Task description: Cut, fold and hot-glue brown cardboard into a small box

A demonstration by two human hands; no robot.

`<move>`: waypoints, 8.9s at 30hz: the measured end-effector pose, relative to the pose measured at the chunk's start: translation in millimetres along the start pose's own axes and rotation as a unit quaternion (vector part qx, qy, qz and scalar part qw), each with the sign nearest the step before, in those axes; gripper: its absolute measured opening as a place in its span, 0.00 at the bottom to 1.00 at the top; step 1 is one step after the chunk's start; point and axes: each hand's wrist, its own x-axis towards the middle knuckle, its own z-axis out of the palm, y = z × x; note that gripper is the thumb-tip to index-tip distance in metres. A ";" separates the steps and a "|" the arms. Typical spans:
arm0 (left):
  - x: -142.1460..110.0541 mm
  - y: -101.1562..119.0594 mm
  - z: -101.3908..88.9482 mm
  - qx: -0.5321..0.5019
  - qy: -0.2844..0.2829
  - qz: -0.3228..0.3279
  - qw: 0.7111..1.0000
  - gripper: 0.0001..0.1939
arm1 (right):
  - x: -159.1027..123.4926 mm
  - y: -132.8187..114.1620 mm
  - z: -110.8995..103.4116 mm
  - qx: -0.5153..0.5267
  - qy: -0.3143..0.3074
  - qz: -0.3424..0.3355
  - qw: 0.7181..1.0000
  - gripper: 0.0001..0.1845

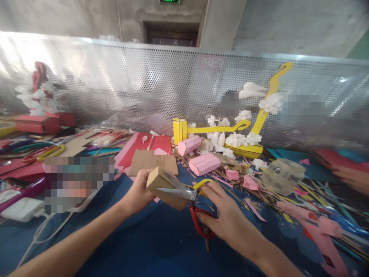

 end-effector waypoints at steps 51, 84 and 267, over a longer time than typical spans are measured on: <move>-3.3 -2.4 -0.3 -0.015 -0.037 -0.011 0.999 0.07 | -0.1 -9.5 -1.4 -0.070 -0.027 -0.025 0.997 0.18; 0.1 -12.2 -0.4 -0.032 0.024 0.006 0.999 0.07 | -2.2 -7.3 0.4 -0.034 0.040 0.017 0.998 0.28; 3.2 -17.0 -1.8 -0.249 0.092 -0.073 0.961 0.18 | -1.1 5.5 3.0 -0.032 0.070 -0.017 0.997 0.17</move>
